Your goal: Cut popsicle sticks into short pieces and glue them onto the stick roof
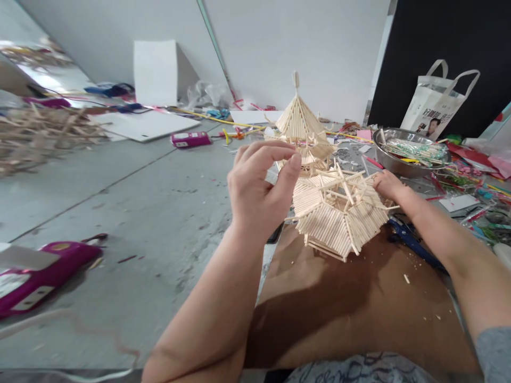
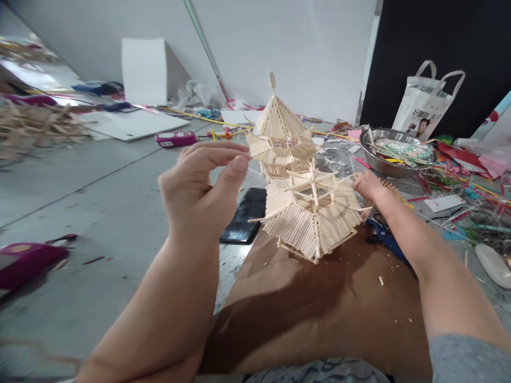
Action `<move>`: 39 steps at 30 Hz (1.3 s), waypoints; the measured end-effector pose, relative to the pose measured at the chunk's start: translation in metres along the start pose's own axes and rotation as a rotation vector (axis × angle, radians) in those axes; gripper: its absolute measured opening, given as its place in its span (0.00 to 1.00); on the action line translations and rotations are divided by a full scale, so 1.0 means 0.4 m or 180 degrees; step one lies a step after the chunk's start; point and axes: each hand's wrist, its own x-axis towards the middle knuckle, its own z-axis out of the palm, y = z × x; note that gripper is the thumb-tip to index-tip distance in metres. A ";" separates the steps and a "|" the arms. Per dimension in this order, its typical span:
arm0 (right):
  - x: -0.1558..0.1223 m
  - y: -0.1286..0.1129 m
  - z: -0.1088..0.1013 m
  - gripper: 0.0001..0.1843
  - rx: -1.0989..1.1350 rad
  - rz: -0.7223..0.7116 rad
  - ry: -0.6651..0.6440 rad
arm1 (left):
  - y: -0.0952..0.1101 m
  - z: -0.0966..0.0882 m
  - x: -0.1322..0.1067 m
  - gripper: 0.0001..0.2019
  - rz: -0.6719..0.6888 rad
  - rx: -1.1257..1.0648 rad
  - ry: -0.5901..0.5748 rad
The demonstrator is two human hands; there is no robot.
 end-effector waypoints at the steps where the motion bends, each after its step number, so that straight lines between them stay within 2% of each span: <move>1: -0.001 0.004 -0.007 0.13 -0.0027 0.0036 0.0091 | -0.002 0.001 0.000 0.07 0.0014 0.0008 0.0005; 6: -0.031 0.050 -0.024 0.15 -0.0096 0.0442 0.0286 | -0.008 0.007 -0.002 0.06 0.0057 -0.0019 0.0039; 11: -0.112 0.112 -0.046 0.16 0.0120 0.0996 0.0351 | -0.010 0.008 -0.004 0.06 0.0090 -0.0080 0.0011; 12: -0.132 0.122 -0.059 0.17 0.0220 0.1097 0.0395 | -0.009 0.008 -0.005 0.06 0.0091 -0.0092 -0.0005; 14: -0.173 0.131 -0.097 0.16 0.0990 0.1317 0.0627 | -0.008 0.008 -0.005 0.06 0.0073 -0.0110 -0.0041; 17: -0.226 0.105 -0.173 0.16 0.1786 0.1055 0.0912 | -0.003 0.008 -0.005 0.06 0.0041 -0.0125 -0.0061; 20: -0.258 0.041 -0.243 0.17 0.2182 0.0494 0.0824 | 0.003 0.009 -0.006 0.07 0.0027 -0.0113 -0.0080; 23: -0.264 -0.023 -0.284 0.15 0.2220 -0.0073 0.0610 | 0.009 0.010 -0.006 0.06 0.0042 -0.0085 -0.0134; 26: -0.253 -0.054 -0.293 0.15 0.2191 -0.0271 0.0539 | 0.010 0.012 -0.005 0.05 0.0120 -0.0030 -0.0158; 32: -0.223 -0.062 -0.281 0.16 0.1932 -0.0386 0.0531 | 0.005 0.015 -0.005 0.05 0.0254 -0.0017 -0.0216; 39: -0.206 -0.075 -0.287 0.17 0.1742 -0.0181 0.0409 | 0.001 0.015 -0.007 0.05 0.0183 0.0016 -0.0357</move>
